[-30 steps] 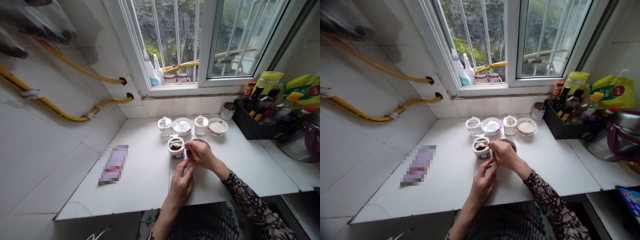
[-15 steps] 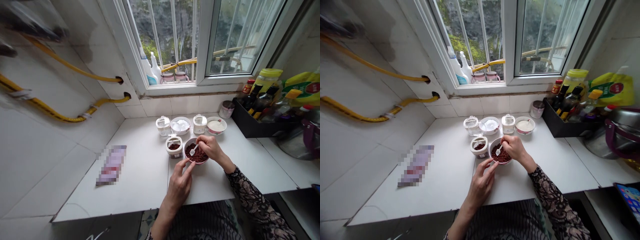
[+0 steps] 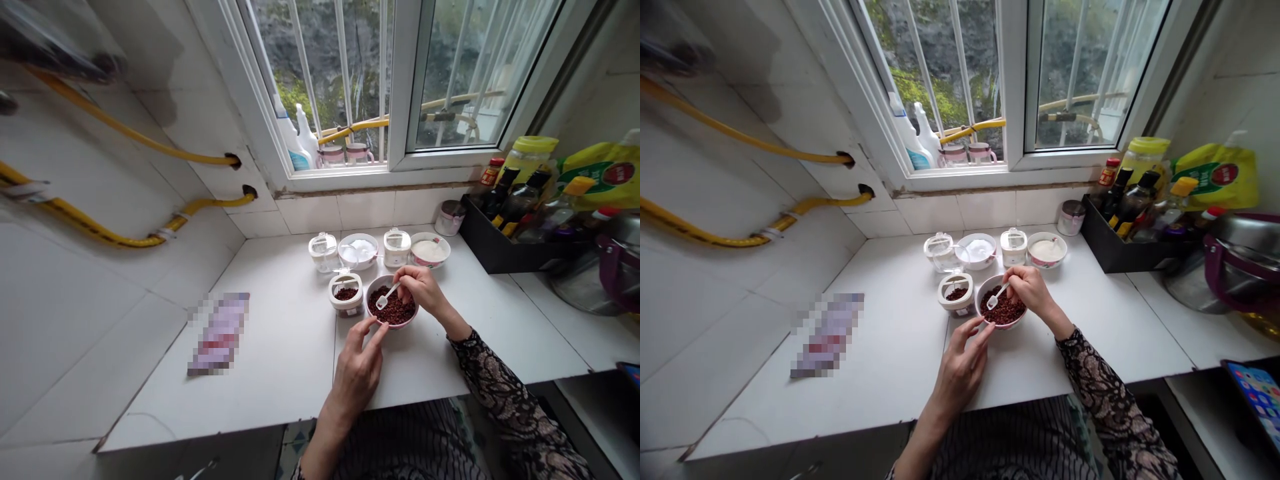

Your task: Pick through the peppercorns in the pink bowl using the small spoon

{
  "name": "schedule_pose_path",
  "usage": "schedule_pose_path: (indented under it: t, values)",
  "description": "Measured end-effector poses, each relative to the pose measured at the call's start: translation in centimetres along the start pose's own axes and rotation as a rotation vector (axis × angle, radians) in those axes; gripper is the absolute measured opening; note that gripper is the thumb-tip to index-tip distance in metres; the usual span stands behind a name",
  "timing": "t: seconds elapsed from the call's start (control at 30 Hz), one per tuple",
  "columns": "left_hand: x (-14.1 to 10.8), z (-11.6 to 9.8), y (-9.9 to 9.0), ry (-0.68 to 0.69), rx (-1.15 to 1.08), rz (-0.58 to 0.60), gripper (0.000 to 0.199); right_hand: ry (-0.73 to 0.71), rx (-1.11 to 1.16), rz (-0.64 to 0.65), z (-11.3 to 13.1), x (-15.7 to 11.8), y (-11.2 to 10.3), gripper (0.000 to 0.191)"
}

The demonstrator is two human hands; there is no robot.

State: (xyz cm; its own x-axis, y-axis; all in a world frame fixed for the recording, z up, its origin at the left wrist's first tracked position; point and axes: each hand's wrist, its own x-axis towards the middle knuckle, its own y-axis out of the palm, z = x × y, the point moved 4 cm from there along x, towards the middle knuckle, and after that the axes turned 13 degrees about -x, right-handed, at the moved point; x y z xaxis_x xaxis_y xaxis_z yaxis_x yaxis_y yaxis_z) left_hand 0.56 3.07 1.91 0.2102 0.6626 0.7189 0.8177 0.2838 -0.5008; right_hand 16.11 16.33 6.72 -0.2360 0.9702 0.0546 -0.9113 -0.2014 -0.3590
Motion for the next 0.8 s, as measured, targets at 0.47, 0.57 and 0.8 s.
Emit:
schedule_pose_path:
  t: [0.47,0.57,0.8]
  values:
    - [-0.1,0.1,0.1,-0.015,-0.002,0.014,0.055,-0.170,0.153,0.033,1.3,-0.6,1.1,0.018]
    - [-0.1,0.0,0.1,-0.008,-0.007,0.006,0.055,-0.378,-0.049,-0.085,2.4,-1.6,2.3,0.015]
    - [-0.2,0.1,0.2,-0.020,-0.018,0.004,0.056,-0.737,-0.442,-0.161,3.8,-3.0,3.2,0.019]
